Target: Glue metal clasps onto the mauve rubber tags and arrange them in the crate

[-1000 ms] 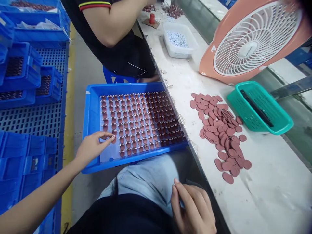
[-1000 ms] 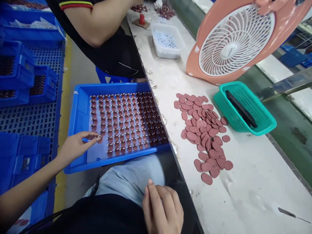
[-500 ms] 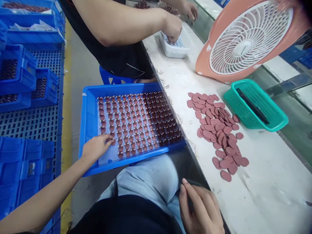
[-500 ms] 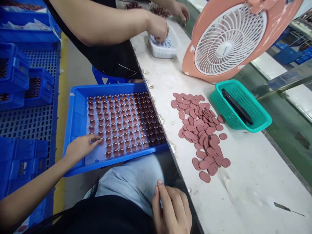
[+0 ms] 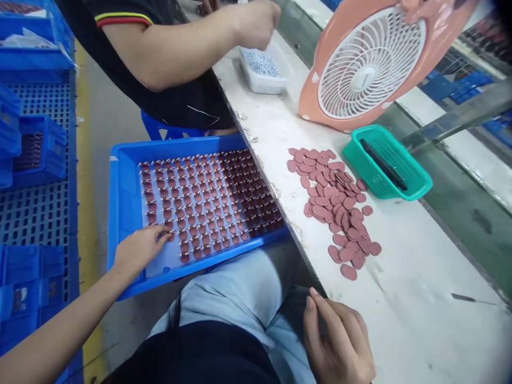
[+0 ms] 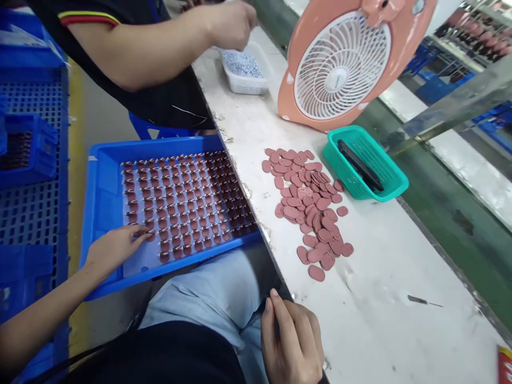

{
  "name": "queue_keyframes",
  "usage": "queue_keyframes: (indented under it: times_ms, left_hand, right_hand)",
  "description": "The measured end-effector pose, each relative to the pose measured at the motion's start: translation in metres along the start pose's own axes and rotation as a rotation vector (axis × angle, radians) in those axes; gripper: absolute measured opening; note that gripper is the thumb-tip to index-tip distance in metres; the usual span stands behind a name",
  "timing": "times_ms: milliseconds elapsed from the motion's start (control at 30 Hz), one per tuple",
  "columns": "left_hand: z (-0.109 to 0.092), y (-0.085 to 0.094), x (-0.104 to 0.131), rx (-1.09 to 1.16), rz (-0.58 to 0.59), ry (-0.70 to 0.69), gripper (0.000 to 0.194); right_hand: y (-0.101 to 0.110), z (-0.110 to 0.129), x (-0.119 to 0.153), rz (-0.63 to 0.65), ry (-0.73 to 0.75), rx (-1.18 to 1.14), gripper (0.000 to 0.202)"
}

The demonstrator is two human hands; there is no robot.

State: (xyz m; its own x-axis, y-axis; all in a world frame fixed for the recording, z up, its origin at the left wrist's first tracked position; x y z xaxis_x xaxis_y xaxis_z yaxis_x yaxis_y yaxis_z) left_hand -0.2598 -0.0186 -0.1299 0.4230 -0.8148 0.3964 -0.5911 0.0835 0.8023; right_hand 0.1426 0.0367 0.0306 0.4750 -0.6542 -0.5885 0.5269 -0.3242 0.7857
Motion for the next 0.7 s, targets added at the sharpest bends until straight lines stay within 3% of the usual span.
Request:
queue_keyframes:
  times_ms: [267,400,567,700]
  left_hand:
    - [0.01,-0.01,-0.012,0.266,-0.152,-0.171,0.017]
    - [0.007,-0.014,-0.014,0.446,-0.161,-0.259,0.023]
    - [-0.004,-0.01,-0.015,0.718,-0.079,-0.334,0.037]
    - [-0.01,-0.011,-0.011,0.877,0.076,-0.353,0.04]
  right_hand:
    - [0.017,-0.019,0.017,-0.052,-0.061,0.098,0.023]
    - [0.024,-0.022,0.022,-0.092,-0.08,0.123,0.025]
    - [0.031,-0.028,0.029,-0.11,-0.136,0.151,0.026]
    - [0.044,-0.045,0.043,-0.21,-0.3,0.168,0.027]
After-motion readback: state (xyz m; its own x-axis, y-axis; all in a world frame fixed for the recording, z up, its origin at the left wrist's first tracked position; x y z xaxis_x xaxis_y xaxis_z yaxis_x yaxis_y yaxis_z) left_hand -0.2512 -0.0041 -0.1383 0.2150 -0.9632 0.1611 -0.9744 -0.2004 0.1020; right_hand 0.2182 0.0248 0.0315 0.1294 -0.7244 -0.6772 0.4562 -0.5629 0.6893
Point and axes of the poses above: each hand's wrist, its own x-axis away from the middle knuckle, its own y-axis out of the back of the hand, z = x × y, the point moved 6 cm from there along -x, towards the middle knuckle, and after that the axes turned 6 degrees about z, right-handed, at the moved point
